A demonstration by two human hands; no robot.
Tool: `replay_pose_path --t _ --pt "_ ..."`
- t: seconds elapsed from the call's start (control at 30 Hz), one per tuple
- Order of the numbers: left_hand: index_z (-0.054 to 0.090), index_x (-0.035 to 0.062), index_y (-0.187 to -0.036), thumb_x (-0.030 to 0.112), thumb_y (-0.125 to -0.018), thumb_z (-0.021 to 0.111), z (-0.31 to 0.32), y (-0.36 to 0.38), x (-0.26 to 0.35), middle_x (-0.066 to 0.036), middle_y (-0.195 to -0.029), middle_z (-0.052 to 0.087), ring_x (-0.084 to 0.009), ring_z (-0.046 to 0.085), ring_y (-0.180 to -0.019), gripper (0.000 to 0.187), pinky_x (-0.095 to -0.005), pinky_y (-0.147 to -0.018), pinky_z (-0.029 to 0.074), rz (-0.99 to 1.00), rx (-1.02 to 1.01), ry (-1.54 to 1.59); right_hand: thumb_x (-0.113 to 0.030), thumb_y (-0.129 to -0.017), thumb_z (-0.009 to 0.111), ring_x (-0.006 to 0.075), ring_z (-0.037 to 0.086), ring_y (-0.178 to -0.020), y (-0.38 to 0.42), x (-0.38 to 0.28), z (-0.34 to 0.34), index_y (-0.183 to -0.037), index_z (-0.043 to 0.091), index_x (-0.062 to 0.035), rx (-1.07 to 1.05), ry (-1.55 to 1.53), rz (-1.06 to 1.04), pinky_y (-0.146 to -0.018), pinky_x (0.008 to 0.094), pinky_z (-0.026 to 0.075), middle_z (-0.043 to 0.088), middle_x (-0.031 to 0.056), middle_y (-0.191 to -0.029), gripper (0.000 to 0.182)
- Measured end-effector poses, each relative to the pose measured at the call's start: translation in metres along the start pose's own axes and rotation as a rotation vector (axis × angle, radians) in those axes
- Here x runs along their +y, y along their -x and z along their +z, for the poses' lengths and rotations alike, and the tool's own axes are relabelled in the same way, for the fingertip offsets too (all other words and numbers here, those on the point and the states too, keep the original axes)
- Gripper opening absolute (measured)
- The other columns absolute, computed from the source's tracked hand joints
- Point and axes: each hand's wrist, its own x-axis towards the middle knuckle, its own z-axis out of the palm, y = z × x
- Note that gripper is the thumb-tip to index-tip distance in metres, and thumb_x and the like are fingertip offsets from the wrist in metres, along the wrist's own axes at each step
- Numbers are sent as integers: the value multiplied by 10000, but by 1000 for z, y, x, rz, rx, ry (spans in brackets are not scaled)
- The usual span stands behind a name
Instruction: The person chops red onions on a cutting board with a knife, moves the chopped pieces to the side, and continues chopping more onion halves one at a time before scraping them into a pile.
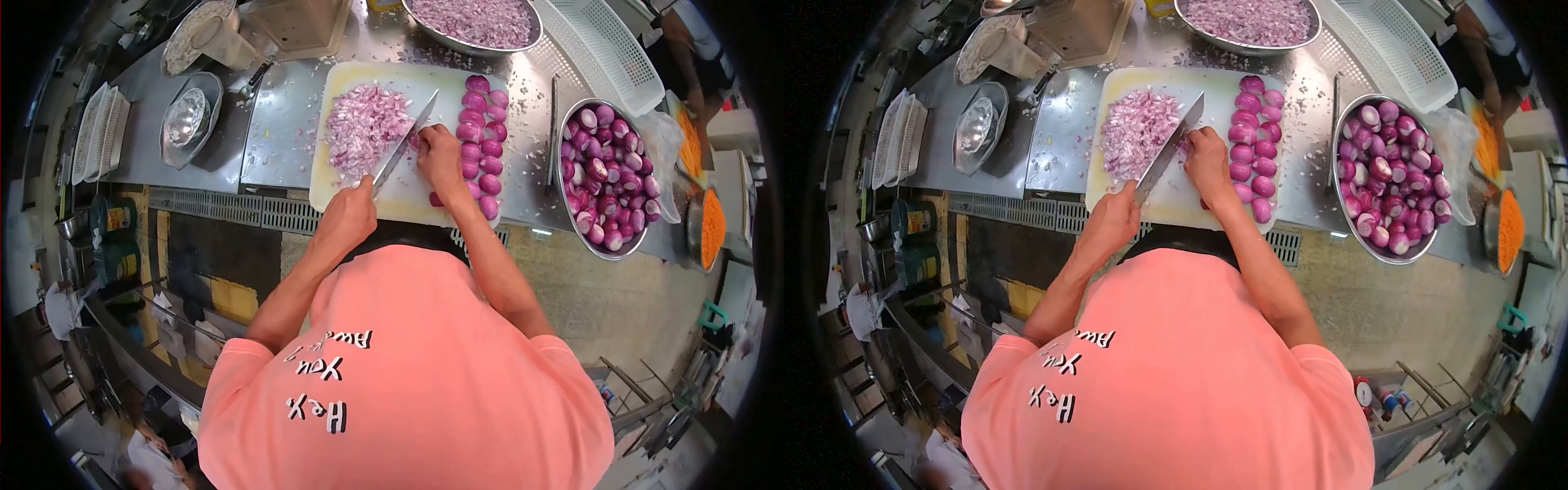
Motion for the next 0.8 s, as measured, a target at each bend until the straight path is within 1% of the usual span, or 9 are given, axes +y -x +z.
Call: replay_pose_path --t 0.1,0.2,0.33,0.43,0.5,0.57,0.67,0.73,0.8 --pt "501 -92 -1124 -3 -832 504 1 0 0 -313 -701 590 -493 592 -686 305 -553 -599 445 -22 8 20 57 -766 590 421 610 -805 -3 -5 2 -871 658 32 40 -91 8 -720 465 494 614 214 -864 128" --pt "507 -101 -1017 -16 -815 498 8 -5 -10 -307 -646 576 -495 596 -655 219 -554 -586 455 28 25 -25 59 -763 593 421 609 -807 -5 -3 -3 -875 660 31 22 -46 -24 -722 463 494 611 215 -858 134" --pt "506 -99 -999 -14 -818 497 1 0 -2 -317 -651 572 -498 598 -669 200 -562 -594 450 -31 4 16 64 -764 588 418 608 -801 -3 -2 -1 -871 650 34 40 -63 -29 -717 456 494 613 212 -872 127" --pt "513 -102 -1026 -15 -818 504 9 -7 -11 -327 -657 570 -498 599 -683 225 -568 -606 450 30 5 -27 67 -758 585 407 609 -812 2 2 1 -866 641 26 8 -67 -16 -719 456 493 615 197 -879 128" --pt "490 -87 -1183 25 -861 494 -5 -2 -5 -313 -686 583 -489 598 -698 340 -545 -612 450 -41 -21 -17 68 -751 586 397 609 -829 3 8 -1 -859 636 18 -12 -57 -21 -724 456 493 615 184 -882 129" --pt "498 -79 -1127 27 -863 495 -3 2 -7 -315 -684 582 -493 600 -704 285 -554 -615 447 -53 42 -7 53 -737 596 372 605 -880 0 11 0 -874 629 -8 25 8 -182 -734 458 493 614 156 -892 154" --pt "500 -70 -1112 26 -859 503 9 6 -21 -315 -678 581 -495 600 -696 271 -561 -620 446 -41 57 -44 34 -733 599 359 595 -903 0 -5 -9 -892 621 -28 -64 92 -100 -740 457 493 613 139 -905 172" --pt "505 -68 -1143 20 -850 514 -6 7 -10 -313 -678 583 -488 605 -690 306 -559 -616 448 -103 -30 -13 29 -740 596 364 593 -888 0 -2 -8 -905 621 -29 -62 107 -109 -733 460 493 612 140 -907 177" --pt "505 -68 -1143 18 -847 519 1 11 -5 -309 -677 585 -486 605 -685 309 -558 -613 448 -103 -38 -24 25 -747 594 369 592 -874 0 -3 -6 -919 620 -31 -72 104 -125 -727 463 493 610 142 -909 183"
